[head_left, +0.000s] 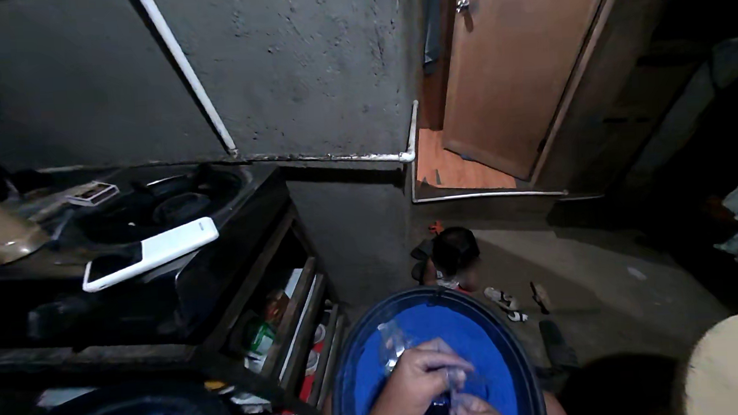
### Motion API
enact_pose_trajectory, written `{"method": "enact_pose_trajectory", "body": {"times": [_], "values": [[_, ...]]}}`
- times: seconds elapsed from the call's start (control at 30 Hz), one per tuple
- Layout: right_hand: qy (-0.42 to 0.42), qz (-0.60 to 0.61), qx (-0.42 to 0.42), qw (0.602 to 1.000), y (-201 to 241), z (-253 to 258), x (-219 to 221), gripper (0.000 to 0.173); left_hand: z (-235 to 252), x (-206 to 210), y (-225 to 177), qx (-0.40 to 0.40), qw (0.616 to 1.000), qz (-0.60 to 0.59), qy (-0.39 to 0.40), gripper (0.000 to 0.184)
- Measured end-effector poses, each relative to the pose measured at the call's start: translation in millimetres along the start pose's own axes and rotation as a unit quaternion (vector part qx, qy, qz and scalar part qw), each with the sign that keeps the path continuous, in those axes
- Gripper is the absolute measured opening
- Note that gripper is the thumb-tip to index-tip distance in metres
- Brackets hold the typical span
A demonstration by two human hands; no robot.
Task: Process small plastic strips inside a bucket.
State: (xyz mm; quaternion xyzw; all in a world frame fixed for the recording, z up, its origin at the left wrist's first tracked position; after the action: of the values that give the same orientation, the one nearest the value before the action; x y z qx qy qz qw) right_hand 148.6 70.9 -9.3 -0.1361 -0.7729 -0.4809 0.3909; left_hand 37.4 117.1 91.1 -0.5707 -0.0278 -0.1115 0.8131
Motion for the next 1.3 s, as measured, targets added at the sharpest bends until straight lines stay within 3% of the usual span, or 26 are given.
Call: {"method": "enact_pose_trajectory", "body": {"times": [0.07,0.13,0.2,0.27,0.3,0.4,0.47,0.53,0.67,0.73,0.8,0.93,1.07,1.2,1.3], "values": [[0.015,-0.017,-0.048,0.999,17,9,-11,0.013,-11,-2,3,-0.019,0.996,-0.036,0.08,0.008],[-0.053,-0.104,-0.084,0.99,42,14,-18,0.011,-20,-10,11,-0.066,0.992,0.019,0.105,0.007],[-0.107,-0.158,-0.117,0.975,62,17,-12,0.01,-28,-18,23,-0.126,0.988,0.05,0.074,0.007],[-0.135,-0.219,-0.198,0.946,75,16,1,0.011,-33,-24,31,-0.17,0.983,0.064,-0.008,0.007],[-0.161,-0.265,-0.263,0.914,81,13,8,0.011,-34,-26,33,-0.18,0.979,0.082,-0.055,0.007],[-0.211,-0.435,-0.457,0.747,84,0,30,0.021,-35,-32,37,-0.168,0.961,0.117,-0.188,0.01],[-0.191,-0.511,-0.504,0.67,73,-4,40,0.019,-36,-30,38,-0.157,0.95,0.091,-0.255,0.017],[-0.166,-0.57,-0.504,0.627,57,0,41,0.018,-40,-26,42,-0.165,0.942,0.042,-0.289,0.021],[-0.189,-0.626,-0.544,0.525,46,1,40,0.022,-47,-22,56,-0.208,0.924,-0.022,-0.321,0.011],[-0.193,-0.635,-0.552,0.504,43,-1,39,0.021,-52,-21,63,-0.221,0.917,-0.044,-0.329,0.011],[-0.197,-0.618,-0.544,0.531,42,-1,36,0.021,-55,-22,64,-0.221,0.918,-0.04,-0.326,0.011],[-0.208,-0.532,-0.452,0.685,44,5,23,0.017,-59,-27,56,-0.141,0.937,0.011,-0.319,0.031],[-0.199,-0.465,-0.329,0.797,46,14,15,0.014,-61,-29,44,-0.074,0.961,0.023,-0.264,0.035],[-0.19,-0.427,-0.237,0.852,35,21,9,0.012,-57,-36,54,-0.125,0.976,-0.067,-0.165,0.033],[-0.219,-0.419,-0.208,0.856,29,24,7,0.013,-57,-41,53,-0.125,0.974,-0.001,-0.189,0.036]]}}
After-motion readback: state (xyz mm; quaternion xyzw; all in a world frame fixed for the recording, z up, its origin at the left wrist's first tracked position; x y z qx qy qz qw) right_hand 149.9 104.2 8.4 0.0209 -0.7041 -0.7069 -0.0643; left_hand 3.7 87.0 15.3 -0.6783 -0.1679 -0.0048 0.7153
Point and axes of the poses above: each hand's wrist, its own z-axis towards the middle knuckle, its own x-axis out of the palm, y = z × x, the point moved 7 cm from there along z, towards the middle knuckle, and after that the axes turned 15 degrees about -y, right-handed, at the moved point
